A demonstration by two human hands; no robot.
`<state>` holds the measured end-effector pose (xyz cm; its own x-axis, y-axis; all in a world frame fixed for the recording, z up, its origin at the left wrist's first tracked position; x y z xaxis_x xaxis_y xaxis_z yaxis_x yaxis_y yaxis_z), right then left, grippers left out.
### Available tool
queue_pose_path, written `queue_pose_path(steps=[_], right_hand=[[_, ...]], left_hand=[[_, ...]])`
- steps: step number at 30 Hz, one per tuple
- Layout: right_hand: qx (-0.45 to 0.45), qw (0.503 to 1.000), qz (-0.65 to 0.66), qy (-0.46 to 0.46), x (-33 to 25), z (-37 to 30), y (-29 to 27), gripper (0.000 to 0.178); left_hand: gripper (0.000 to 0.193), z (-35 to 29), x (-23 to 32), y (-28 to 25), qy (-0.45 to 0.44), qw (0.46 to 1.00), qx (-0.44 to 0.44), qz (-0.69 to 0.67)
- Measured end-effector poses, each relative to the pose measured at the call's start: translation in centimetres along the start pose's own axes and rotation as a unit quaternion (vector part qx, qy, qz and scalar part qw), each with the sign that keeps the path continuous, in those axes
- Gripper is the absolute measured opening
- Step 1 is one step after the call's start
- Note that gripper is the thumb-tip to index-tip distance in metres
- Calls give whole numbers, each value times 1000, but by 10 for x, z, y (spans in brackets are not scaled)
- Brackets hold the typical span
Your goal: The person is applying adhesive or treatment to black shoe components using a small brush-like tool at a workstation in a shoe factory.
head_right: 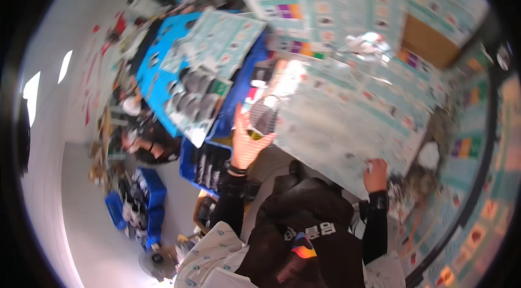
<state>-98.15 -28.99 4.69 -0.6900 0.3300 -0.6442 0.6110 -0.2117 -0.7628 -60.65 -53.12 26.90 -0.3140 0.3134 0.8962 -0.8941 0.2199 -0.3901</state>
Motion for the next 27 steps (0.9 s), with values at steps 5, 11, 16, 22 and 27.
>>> queue_pose_path(steps=[5, 11, 16, 22, 27], right_hand=[[-25, 999, -24, -15, -41, 21, 34, 30], [-26, 997, -63, 28, -100, 13, 66, 24], [-23, 995, -74, 66, -163, 9, 111, 21], [-90, 992, -64, 57, -247, 37, 156, 19], [-104, 984, -141, -15, -304, 81, 167, 21]], left_hand=[[131, -18, -69, -123, -92, 962, 150, 210], [134, -25, -169, -316, -207, 858, 181, 434], [132, -57, -238, -436, -274, 857, 192, 392], [136, -53, -295, -519, -399, 769, 312, 389], [138, -33, -326, -540, -385, 799, 339, 315]])
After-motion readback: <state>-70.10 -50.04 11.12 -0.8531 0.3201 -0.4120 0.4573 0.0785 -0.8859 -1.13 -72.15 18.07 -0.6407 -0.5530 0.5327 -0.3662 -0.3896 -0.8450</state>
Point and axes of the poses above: each hand's wrist, its own z-axis towards the middle knuckle, its own y-axis out of the palm, x = y × z, the point moved 4 cm from there along z, towards the middle knuckle, and after that the axes turned 1 degree about -x, right-handed, at the moved point
